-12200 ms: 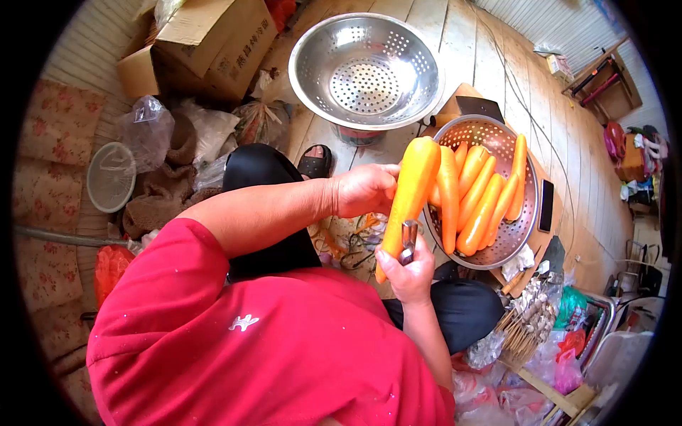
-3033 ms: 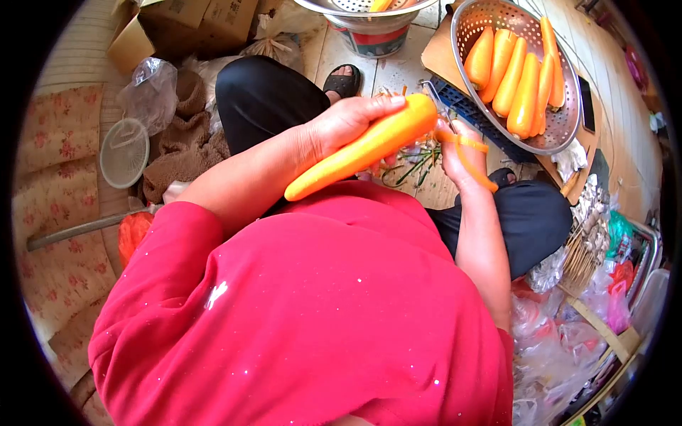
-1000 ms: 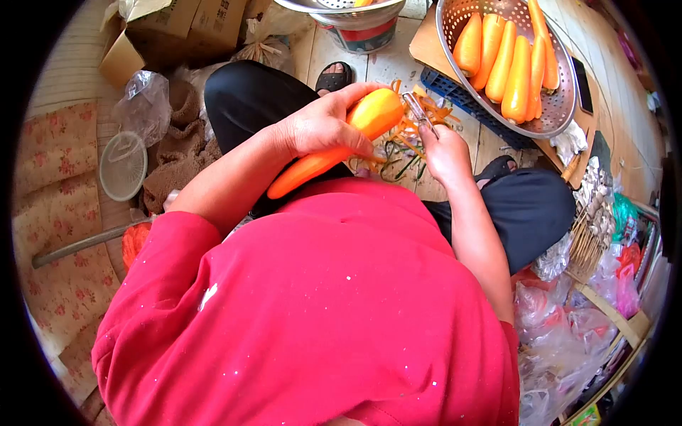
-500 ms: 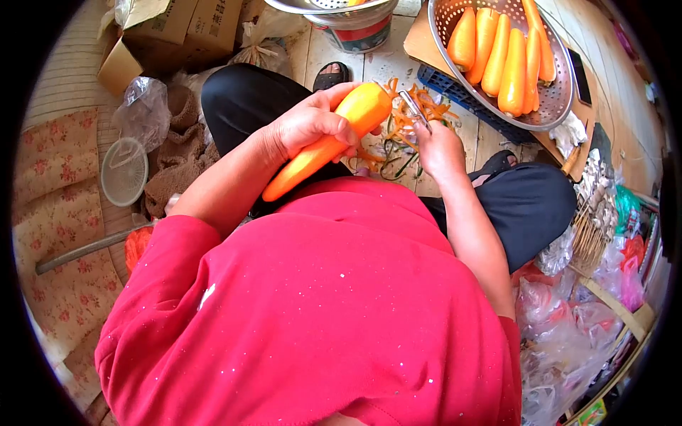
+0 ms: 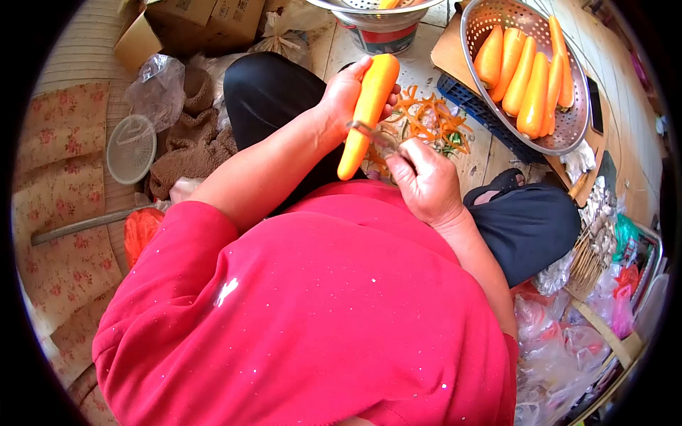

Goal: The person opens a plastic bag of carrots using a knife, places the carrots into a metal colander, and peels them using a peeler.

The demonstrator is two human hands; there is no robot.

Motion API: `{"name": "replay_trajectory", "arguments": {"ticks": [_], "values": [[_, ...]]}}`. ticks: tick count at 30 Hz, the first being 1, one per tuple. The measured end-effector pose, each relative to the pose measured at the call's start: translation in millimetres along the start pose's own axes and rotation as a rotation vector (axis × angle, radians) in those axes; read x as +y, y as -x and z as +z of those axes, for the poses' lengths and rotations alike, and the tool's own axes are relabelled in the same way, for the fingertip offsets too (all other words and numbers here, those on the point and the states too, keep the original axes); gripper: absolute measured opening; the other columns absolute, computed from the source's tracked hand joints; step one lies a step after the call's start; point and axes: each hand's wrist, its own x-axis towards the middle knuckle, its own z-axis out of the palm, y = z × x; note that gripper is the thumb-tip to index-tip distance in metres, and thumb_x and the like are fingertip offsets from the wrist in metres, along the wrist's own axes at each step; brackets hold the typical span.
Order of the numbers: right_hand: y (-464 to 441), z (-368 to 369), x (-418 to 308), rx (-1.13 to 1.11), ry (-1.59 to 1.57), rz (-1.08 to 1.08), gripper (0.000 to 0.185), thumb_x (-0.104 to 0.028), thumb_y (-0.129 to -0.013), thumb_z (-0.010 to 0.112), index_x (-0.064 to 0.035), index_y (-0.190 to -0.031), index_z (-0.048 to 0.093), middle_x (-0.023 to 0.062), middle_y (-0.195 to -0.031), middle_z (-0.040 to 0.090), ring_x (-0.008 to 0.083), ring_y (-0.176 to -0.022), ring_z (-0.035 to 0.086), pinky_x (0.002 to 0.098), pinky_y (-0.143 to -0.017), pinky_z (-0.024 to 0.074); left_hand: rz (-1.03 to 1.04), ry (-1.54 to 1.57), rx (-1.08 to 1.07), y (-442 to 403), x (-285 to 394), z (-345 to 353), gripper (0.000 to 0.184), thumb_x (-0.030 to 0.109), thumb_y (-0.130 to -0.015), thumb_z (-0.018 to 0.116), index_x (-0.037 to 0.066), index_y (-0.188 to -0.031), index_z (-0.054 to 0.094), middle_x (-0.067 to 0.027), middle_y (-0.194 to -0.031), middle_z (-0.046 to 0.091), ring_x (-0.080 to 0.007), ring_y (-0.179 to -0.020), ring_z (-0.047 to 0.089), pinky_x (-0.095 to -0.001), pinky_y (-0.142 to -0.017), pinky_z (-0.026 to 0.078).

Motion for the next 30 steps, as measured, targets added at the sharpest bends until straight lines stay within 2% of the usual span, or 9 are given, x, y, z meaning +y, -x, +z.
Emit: {"name": "replay_trajectory", "arguments": {"ticks": [11, 14, 17, 19, 21, 23, 25, 27, 30], "values": [[0, -3, 3, -0.060, 0.037, -0.176, 0.021, -0.021, -0.083, 0.067, -0.0075, -0.076, 0.053, 0.0117, -0.070, 0.059, 0.0326, -0.063, 0.060, 0.0409, -0.055, 0.0479, -0.081, 0.023, -0.024, -3, -4, 4, 0.054, 0.050, -0.097, 0.037, 0.000, -0.107, 0.054, -0.0137, -0.086, 0.059, -0.0238, -0.071, 0.058, -0.0347, -0.058, 0.052], [-11, -1, 26, 0.121, 0.124, 0.169, 0.029, -0.030, -0.091, 0.057, -0.0046, -0.077, 0.052, 0.0199, -0.076, 0.060, 0.0428, -0.069, 0.058, 0.0472, -0.059, 0.0471, 0.000, -0.108, 0.147, 13, -17, 31, 0.052, 0.050, -0.096, 0.039, 0.004, -0.113, 0.056, -0.0107, -0.087, 0.062, -0.0186, -0.062, 0.057, -0.0289, -0.053, 0.051], [-25, -20, 58, 0.116, 0.148, 0.431, 0.029, -0.031, -0.093, 0.052, -0.0037, -0.087, 0.059, 0.0205, -0.082, 0.063, 0.0398, -0.079, 0.061, 0.0458, -0.068, 0.0472, -0.064, -0.364, 0.062, 27, -22, 26, 0.052, 0.049, -0.094, 0.046, 0.003, -0.116, 0.055, -0.0132, -0.091, 0.064, -0.0222, -0.062, 0.063, -0.0321, -0.046, 0.050], [-27, -33, 75, -0.065, 0.267, 0.494, 0.033, -0.033, -0.093, 0.049, -0.0035, -0.093, 0.062, 0.0205, -0.087, 0.064, 0.0380, -0.084, 0.062, 0.0453, -0.073, 0.0467, -0.085, -0.479, -0.047, 34, -14, 25, 0.052, 0.049, -0.094, 0.046, 0.002, -0.116, 0.055, -0.0139, -0.092, 0.065, -0.0223, -0.062, 0.063, -0.0324, -0.046, 0.051], [-28, -35, 81, -0.161, 0.434, 0.454, 0.035, -0.035, -0.094, 0.048, -0.0033, -0.096, 0.063, 0.0203, -0.089, 0.065, 0.0378, -0.087, 0.062, 0.0433, -0.075, 0.0473, -0.097, -0.585, -0.152, 37, -9, 26, 0.052, 0.048, -0.094, 0.047, 0.001, -0.117, 0.054, -0.0146, -0.093, 0.065, -0.0223, -0.062, 0.064, -0.0328, -0.045, 0.051], [-25, -31, 80, 0.122, 0.268, 0.398, 0.036, -0.035, -0.094, 0.048, -0.0037, -0.099, 0.064, 0.0196, -0.091, 0.066, 0.0369, -0.088, 0.063, 0.0421, -0.077, 0.0477, -0.098, -0.488, -0.070, 33, -2, 29, 0.046, 0.044, -0.095, 0.047, 0.001, -0.109, 0.057, -0.0121, -0.083, 0.064, -0.0208, -0.061, 0.062, -0.0314, -0.049, 0.051], [-21, -25, 78, 0.180, 0.183, 0.308, 0.034, -0.034, -0.094, 0.050, -0.0044, -0.100, 0.065, 0.0184, -0.086, 0.067, 0.0348, -0.084, 0.064, 0.0410, -0.075, 0.0487, -0.033, -0.452, -0.065, 31, -2, 28, 0.045, 0.042, -0.095, 0.045, 0.001, -0.110, 0.057, -0.0120, -0.083, 0.065, -0.0205, -0.059, 0.062, -0.0313, -0.048, 0.051], [-17, -21, 50, 0.181, 0.089, 0.433, 0.029, -0.031, -0.094, 0.053, -0.0043, -0.097, 0.065, 0.0181, -0.078, 0.066, 0.0331, -0.075, 0.065, 0.0406, -0.068, 0.0492, 0.001, -0.468, -0.010, 25, -1, 25, 0.050, 0.045, -0.096, 0.042, 0.003, -0.121, 0.053, -0.0152, -0.093, 0.066, -0.0191, -0.060, 0.060, -0.0319, -0.049, 0.052], [-15, -10, 31, 0.192, 0.148, 0.252, 0.029, -0.030, -0.093, 0.056, -0.0033, -0.082, 0.057, 0.0184, -0.071, 0.062, 0.0381, -0.067, 0.062, 0.0447, -0.060, 0.0465, 0.040, -0.513, 0.075, 24, -6, 28, 0.046, 0.043, -0.096, 0.043, 0.003, -0.116, 0.056, -0.0132, -0.089, 0.065, -0.0183, -0.058, 0.059, -0.0310, -0.048, 0.051]]}}
